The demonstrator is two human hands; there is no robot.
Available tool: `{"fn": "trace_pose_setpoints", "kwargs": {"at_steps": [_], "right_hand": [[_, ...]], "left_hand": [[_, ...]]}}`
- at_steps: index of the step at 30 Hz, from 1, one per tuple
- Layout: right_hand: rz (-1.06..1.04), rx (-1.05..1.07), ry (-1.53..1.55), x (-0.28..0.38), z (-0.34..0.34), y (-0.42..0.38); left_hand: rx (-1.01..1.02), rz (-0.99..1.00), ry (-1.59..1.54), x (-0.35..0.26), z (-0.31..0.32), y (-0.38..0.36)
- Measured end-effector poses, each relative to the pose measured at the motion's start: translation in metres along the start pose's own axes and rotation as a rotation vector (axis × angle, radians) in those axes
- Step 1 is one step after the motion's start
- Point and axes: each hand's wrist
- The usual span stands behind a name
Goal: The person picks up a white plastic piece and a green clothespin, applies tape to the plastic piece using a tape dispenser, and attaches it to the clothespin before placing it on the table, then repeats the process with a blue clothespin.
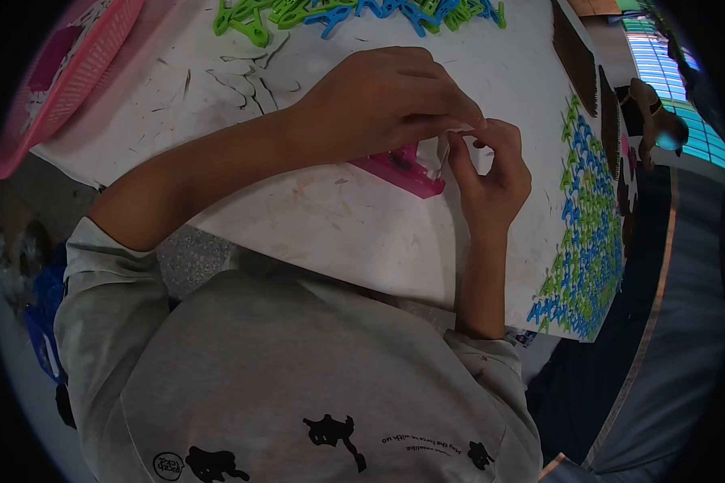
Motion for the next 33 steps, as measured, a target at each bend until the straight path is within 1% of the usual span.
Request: {"fn": "trace_pose_setpoints", "kwargs": {"at_steps": [6,15,17,19,21,23,26,29,33], "right_hand": [[-0.026,0.018,-0.038,-0.002,0.000,0.000],[-0.002,0.018,-0.016,-0.002,0.001,0.000],[0.002,0.012,-0.026,-0.001,0.001,-0.001],[0.002,0.009,-0.035,0.001,0.001,0.000],[-0.031,0.020,-0.118,0.003,0.001,0.001],[-0.049,0.030,-0.132,0.003,0.001,0.002],[-0.071,0.047,-0.170,0.003,-0.001,0.002],[-0.077,0.069,-0.200,0.002,-0.002,0.002],[-0.109,0.101,-0.218,-0.001,-0.006,0.001]], "left_hand": [[-0.023,-0.009,0.018,0.001,0.000,0.001],[0.007,-0.066,-0.020,0.002,-0.006,-0.001],[0.053,-0.083,0.004,0.002,-0.008,-0.002],[0.058,-0.087,-0.002,0.005,-0.009,-0.003],[0.063,-0.094,-0.008,0.006,-0.010,-0.004],[0.107,-0.126,-0.059,0.007,-0.011,-0.005],[0.159,-0.163,-0.037,0.007,-0.013,-0.006],[0.198,-0.167,-0.007,0.009,-0.011,-0.007],[0.194,-0.146,0.026,0.011,-0.007,-0.009]]}}
Point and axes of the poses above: each hand's wrist, its own y-axis towards the middle knuckle, its own z-axis out of the palm, x = y × z, and after that the axes turned 14 degrees about x, right-handed
